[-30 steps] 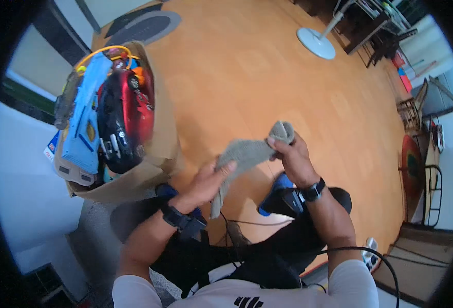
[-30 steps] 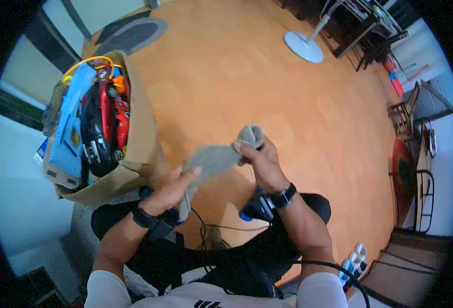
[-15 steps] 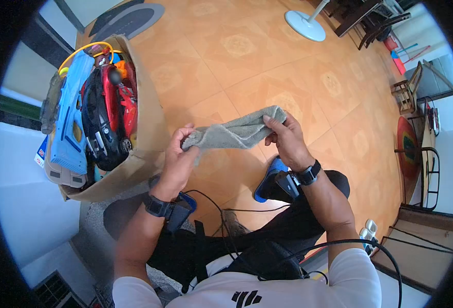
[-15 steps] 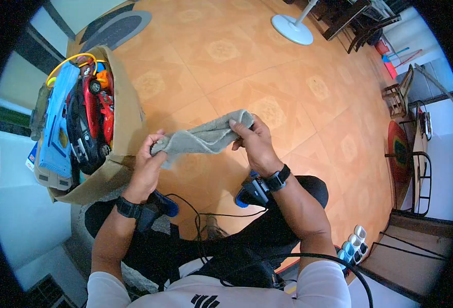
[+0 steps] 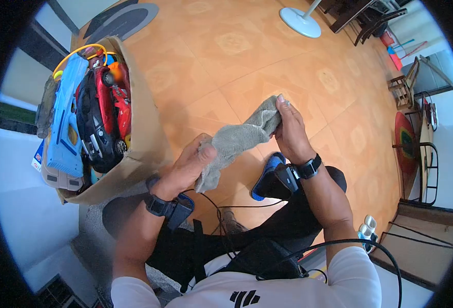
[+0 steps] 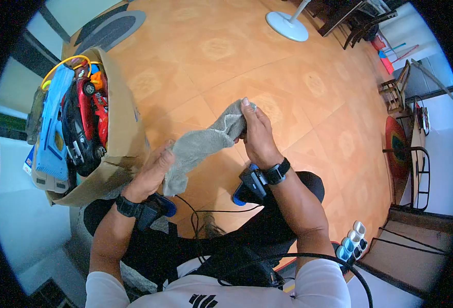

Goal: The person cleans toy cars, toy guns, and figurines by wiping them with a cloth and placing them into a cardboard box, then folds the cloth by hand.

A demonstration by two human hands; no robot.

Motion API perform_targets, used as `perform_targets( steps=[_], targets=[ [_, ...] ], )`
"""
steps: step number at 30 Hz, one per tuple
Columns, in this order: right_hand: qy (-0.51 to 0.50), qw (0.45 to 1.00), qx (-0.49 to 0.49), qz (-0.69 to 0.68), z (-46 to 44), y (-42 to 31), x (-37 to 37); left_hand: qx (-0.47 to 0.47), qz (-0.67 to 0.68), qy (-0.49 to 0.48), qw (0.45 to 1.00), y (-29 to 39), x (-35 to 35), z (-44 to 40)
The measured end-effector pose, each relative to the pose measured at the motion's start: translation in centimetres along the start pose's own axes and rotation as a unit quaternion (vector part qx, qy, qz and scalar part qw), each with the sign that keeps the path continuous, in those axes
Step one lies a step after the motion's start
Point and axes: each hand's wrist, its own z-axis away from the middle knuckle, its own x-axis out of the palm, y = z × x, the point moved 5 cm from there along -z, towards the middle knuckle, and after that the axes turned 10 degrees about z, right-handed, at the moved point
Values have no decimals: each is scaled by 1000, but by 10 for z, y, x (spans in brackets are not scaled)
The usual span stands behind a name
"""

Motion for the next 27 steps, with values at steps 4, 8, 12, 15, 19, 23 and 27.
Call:
perform_targets(
  steps=[4, 8, 12, 15, 19, 23, 27],
  targets=[
    [14, 998, -5, -63, -6, 2, 2, -48, -201, -22, 978, -17, -9, -12],
    [-20, 999, 20, -43, 5, -1, 23, 123, -392, 4, 912, -25, -9, -17],
    [-139, 988, 59, -11, 21, 16, 50, 168, -347, 24, 922, -18, 16, -20],
    [-152, 985, 78, 3, 28, 10, 60, 156, -365, 16, 918, -34, 6, -35],
    [-155, 984, 87, -19, 18, 17, 45, 105, -317, 0, 943, -50, -1, -44],
    [-68, 992, 79, -77, 4, 10, 21, 88, -327, 66, 938, -45, -9, -46],
    [-51, 993, 81, -66, 1, 0, -3, 124, -299, 118, 939, -30, -20, -48]
  ],
)
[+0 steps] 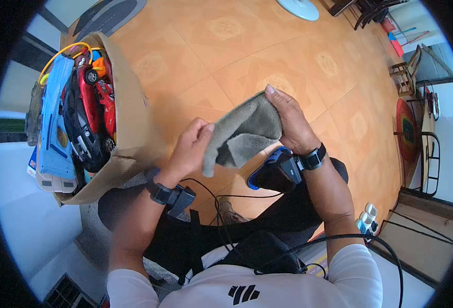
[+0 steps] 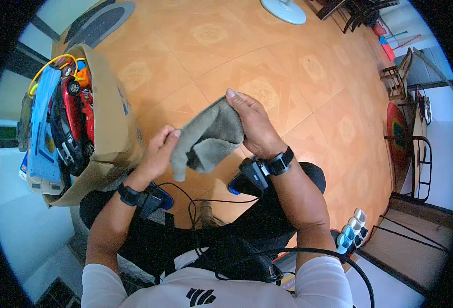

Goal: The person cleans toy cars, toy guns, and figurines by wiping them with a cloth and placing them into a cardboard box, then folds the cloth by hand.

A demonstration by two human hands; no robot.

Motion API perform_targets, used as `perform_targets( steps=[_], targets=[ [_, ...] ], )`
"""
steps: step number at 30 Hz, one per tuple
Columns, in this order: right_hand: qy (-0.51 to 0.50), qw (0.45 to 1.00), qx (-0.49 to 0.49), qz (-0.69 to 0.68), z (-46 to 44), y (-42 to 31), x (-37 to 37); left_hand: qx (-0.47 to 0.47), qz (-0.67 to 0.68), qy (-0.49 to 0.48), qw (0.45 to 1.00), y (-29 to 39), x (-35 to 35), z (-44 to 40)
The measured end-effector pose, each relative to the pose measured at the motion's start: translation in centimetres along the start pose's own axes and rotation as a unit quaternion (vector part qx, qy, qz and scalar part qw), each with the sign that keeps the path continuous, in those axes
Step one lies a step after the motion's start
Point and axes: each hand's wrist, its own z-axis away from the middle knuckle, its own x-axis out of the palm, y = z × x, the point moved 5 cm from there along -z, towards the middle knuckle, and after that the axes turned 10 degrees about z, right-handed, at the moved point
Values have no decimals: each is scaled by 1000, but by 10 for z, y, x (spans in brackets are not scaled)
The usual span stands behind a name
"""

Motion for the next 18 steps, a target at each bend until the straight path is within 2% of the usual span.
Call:
perform_targets(
  steps=[3, 4, 7, 9, 13, 18],
  targets=[
    [24, 998, -1, 65, -2, 11, -18, -45, 68, 28, 996, -5, -21, -10],
    [31, 996, -5, 88, -2, 15, -22, -68, 43, 25, 996, 8, -26, -10],
    [48, 984, -20, 169, 2, 15, -29, -71, 95, -55, 991, 26, -25, -11],
    [57, 970, -31, 236, 8, 7, -34, -101, 32, -124, 987, 34, -19, -6],
    [103, 966, -86, 223, 6, 5, -43, -178, -136, -211, 951, 13, -26, -4],
    [139, 949, -122, 256, 2, 6, -54, -145, -138, -119, 972, 16, -42, -10]
  ],
)
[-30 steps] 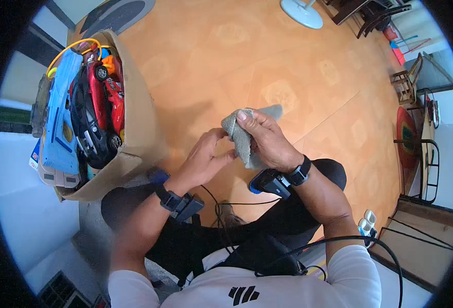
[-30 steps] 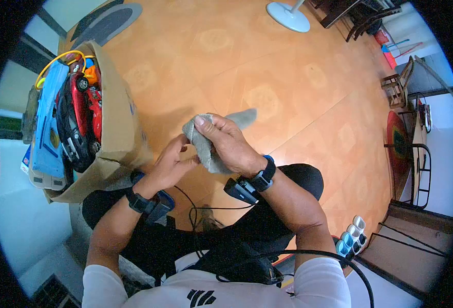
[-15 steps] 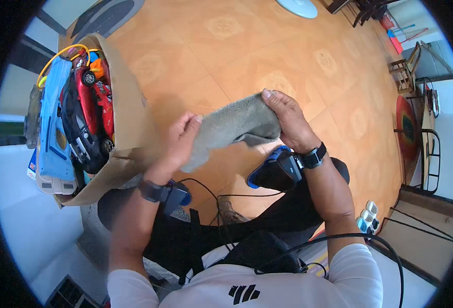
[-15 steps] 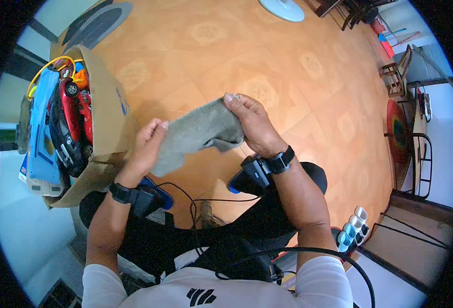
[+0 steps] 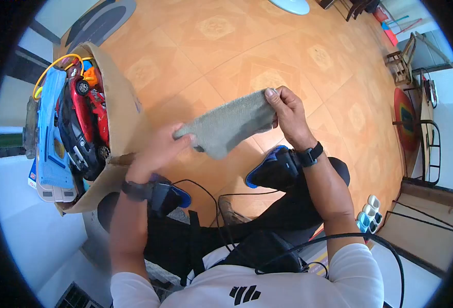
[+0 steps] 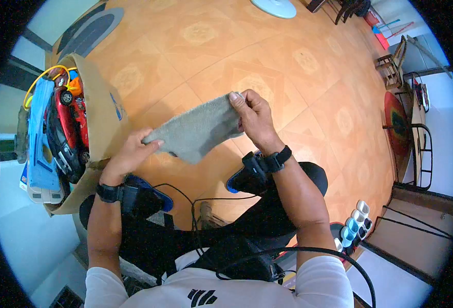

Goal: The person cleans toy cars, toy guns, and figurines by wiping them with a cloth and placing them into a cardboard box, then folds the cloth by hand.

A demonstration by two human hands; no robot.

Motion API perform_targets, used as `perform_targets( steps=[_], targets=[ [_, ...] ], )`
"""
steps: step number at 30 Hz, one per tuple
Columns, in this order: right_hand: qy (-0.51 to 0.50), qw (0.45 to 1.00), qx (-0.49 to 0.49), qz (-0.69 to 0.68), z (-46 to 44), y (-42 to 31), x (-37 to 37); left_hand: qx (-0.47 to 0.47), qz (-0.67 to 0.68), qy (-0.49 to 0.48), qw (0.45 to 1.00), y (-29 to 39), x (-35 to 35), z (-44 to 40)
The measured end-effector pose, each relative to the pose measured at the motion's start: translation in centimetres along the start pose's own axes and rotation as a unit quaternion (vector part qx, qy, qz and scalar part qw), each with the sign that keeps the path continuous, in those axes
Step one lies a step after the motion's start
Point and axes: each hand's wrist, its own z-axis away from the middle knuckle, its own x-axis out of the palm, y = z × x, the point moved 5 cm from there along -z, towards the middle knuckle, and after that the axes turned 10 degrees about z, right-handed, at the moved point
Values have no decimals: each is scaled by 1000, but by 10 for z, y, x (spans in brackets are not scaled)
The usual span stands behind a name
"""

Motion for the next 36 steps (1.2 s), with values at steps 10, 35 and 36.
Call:
perform_targets(
  steps=[10, 35, 36],
  targets=[
    [35, 999, -13, 21, -5, 7, -6, 40, 174, 58, 982, 1, -25, 6],
    [11, 998, -26, -56, -2, -17, -1, 123, 426, 125, 888, 22, -54, 39],
    [13, 998, -26, -57, -2, -17, -2, 136, 439, 114, 881, 22, -54, 39]
  ],
)
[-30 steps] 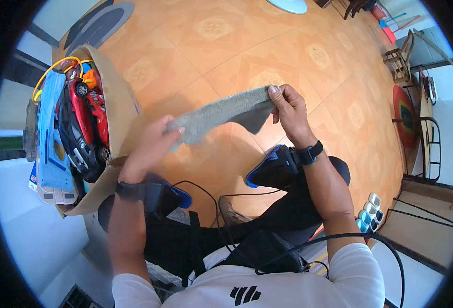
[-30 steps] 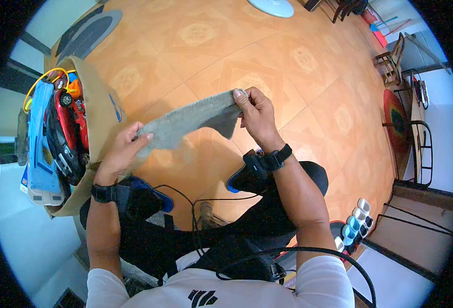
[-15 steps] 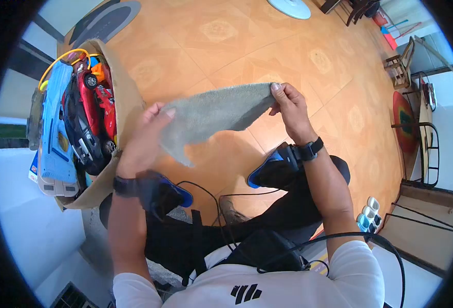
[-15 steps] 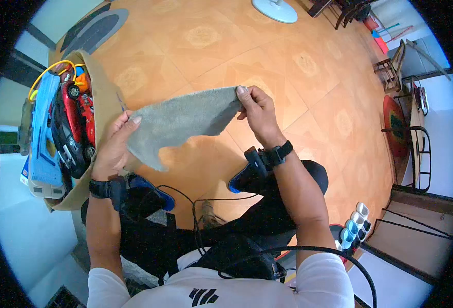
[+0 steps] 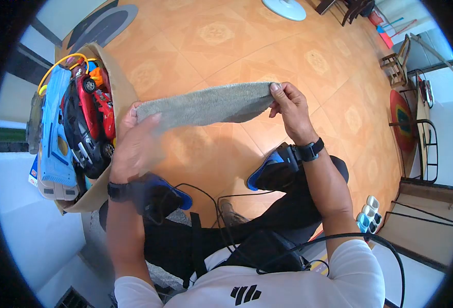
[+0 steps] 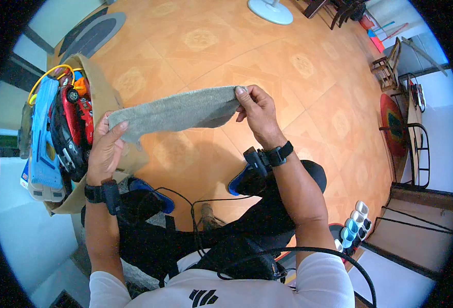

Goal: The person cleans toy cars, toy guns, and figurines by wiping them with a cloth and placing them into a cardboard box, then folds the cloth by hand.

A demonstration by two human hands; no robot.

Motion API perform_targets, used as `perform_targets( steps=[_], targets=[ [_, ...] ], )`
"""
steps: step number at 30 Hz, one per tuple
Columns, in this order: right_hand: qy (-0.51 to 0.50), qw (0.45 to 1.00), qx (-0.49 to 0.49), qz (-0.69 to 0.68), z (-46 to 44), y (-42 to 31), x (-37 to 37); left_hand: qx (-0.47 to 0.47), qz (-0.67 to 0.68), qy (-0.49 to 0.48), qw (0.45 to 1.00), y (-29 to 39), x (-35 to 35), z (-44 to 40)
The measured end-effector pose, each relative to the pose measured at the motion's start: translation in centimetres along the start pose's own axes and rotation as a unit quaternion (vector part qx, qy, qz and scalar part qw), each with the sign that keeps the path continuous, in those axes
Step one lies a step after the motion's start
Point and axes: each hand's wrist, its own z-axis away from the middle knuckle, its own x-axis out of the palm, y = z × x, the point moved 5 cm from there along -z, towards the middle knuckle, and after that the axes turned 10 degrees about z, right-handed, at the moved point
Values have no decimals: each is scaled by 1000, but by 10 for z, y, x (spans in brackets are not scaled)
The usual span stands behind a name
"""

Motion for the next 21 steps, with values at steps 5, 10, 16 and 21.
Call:
perform_targets(
  steps=[5, 10, 16, 21],
  targets=[
    [15, 1000, 5, 6, 1, -1, -4, 24, 52, -44, 997, 1, 8, 0],
    [20, 1000, -20, 12, -2, 1, -5, 64, 30, -46, 996, 2, 4, -6],
    [18, 997, -57, 44, -7, 7, -1, 61, 36, -16, 997, 2, -2, -9],
    [27, 991, -91, 90, -7, 5, 0, 78, 36, -12, 996, -1, -6, -14]
  ],
)
